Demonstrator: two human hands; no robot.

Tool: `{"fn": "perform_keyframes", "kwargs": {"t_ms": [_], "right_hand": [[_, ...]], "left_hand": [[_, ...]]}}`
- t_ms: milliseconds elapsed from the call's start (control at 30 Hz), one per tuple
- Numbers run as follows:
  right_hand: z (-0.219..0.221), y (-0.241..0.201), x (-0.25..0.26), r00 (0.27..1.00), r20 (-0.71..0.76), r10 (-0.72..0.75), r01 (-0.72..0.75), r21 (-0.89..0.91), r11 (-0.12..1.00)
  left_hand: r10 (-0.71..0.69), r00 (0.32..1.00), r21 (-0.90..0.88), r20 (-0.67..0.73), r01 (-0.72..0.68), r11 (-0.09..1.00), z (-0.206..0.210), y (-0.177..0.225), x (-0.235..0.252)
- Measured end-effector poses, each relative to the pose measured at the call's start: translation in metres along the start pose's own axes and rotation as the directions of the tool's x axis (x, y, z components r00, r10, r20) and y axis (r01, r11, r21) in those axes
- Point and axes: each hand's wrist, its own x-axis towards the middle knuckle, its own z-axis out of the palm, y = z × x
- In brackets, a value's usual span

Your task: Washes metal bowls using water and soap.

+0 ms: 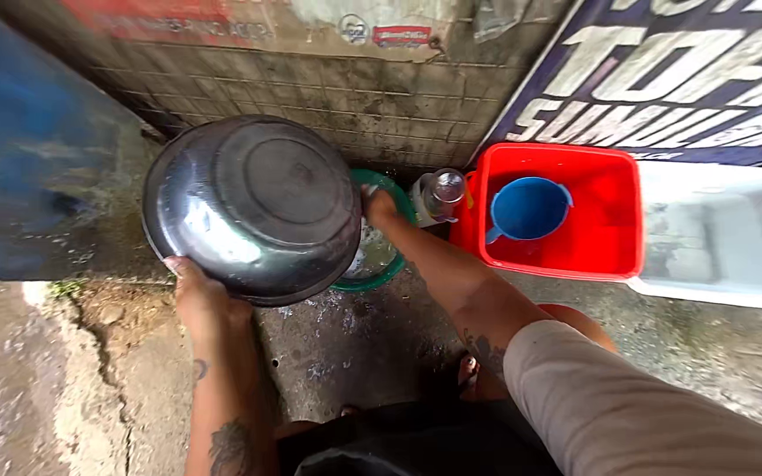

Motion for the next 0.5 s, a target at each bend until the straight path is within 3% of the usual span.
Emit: {"fn": "perform_keyframes", "kwargs": {"t_ms": [67, 100, 133, 200, 233, 267, 300, 367, 433, 500], "right_hand": [[-0.009, 0.009, -0.014, 0.988, 0.148, -0.053, 0.070, -0.112, 0.991], [-0.021, 0.014, -0.021, 0.985, 0.124, -0.121, 0.133, -0.096, 0.986], [-0.038, 0.018, -0.034, 0.979, 0.039, -0.201, 0.203, -0.049, 0.978], [-0.078, 0.034, -0.066, 0.902, -0.318, -0.290, 0.347, 0.139, 0.927], [-0.099, 0.044, -0.084, 0.841, -0.499, -0.209, 0.379, 0.269, 0.886], [-0.119, 0.056, -0.100, 0.785, -0.618, -0.036, 0.354, 0.401, 0.845], [-0.136, 0.070, -0.107, 0.710, -0.681, 0.179, 0.310, 0.530, 0.789], [-0.156, 0.090, -0.110, 0.592, -0.568, 0.572, 0.205, 0.793, 0.574], [-0.156, 0.095, -0.118, 0.638, -0.382, 0.669, 0.097, 0.901, 0.423], [-0.144, 0.110, -0.117, 0.707, -0.302, 0.639, -0.122, 0.838, 0.531]], "left_hand": [[-0.026, 0.999, -0.018, 0.036, 0.027, 0.999, 0.002, 0.006, -0.002], [-0.018, 0.998, -0.006, 0.063, 0.018, 1.000, 0.005, 0.009, -0.005], [0.007, 0.995, 0.010, 0.099, -0.008, 1.000, 0.008, 0.010, -0.009], [0.084, 0.973, 0.077, 0.216, -0.103, 0.992, 0.015, 0.007, -0.018], [0.119, 0.951, 0.150, 0.286, -0.167, 0.975, 0.020, 0.003, -0.026], [0.150, 0.919, 0.241, 0.364, -0.248, 0.938, 0.024, -0.005, -0.034], [0.198, 0.867, 0.308, 0.456, -0.363, 0.879, 0.027, -0.016, -0.041], [0.310, 0.699, 0.319, 0.645, -0.614, 0.722, 0.028, -0.051, -0.046], [0.373, 0.508, 0.291, 0.776, -0.814, 0.503, 0.024, -0.085, -0.046], [0.384, 0.367, 0.255, 0.847, -0.915, 0.312, 0.022, -0.112, -0.052]]}}
